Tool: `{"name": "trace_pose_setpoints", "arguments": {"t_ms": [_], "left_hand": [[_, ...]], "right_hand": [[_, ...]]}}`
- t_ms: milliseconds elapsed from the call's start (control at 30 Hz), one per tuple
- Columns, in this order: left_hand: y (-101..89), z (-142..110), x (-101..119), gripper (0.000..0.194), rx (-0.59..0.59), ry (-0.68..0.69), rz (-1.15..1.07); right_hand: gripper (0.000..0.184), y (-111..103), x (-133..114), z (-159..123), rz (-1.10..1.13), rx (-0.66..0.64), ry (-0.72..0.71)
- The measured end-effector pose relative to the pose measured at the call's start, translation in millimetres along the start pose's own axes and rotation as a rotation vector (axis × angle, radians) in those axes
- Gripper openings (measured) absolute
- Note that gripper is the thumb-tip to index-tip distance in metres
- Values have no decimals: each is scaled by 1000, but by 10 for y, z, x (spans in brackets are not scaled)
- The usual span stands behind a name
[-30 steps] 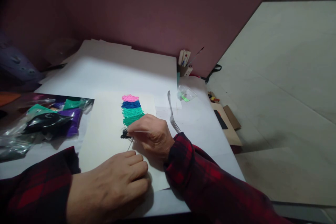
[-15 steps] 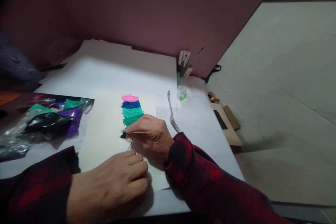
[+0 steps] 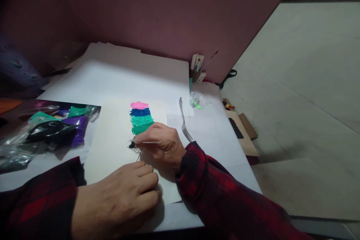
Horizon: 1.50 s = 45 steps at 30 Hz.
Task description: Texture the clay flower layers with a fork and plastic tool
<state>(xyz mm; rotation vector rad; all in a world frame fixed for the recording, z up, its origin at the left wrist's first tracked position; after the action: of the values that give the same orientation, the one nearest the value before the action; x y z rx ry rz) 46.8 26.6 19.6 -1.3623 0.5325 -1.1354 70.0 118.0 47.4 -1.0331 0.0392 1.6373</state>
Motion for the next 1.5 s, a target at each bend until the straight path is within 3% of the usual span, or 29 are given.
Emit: {"name": "trace_pose_setpoints", "arguments": {"t_ms": [333,533,933,1500], "left_hand": [[23,11,-8,10,-16,-7,12],[18,8,-9,10,-22,-16,-1],[-11,8,2,6,25,1,-3],[-9,0,0,4,55,-1,10]], "right_hand": [[8,-168,56,-45,10,227,81],[6,-142,61,-51,13,199,60],[18,-2,-12,-21,-21,-22,-35],[14,41,5,-13,-33,-33,-45]]}}
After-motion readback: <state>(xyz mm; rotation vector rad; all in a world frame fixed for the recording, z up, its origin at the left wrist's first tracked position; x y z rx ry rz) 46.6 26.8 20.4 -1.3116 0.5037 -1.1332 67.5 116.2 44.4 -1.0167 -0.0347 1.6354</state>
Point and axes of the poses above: each hand's wrist, its own z-axis towards the middle knuckle, its own y-axis out of the palm, x = y × z, the point moved 8 cm from there along z, towards the middle knuckle, and after that the axes turned 1 degree about y, right-handed, at the moved point
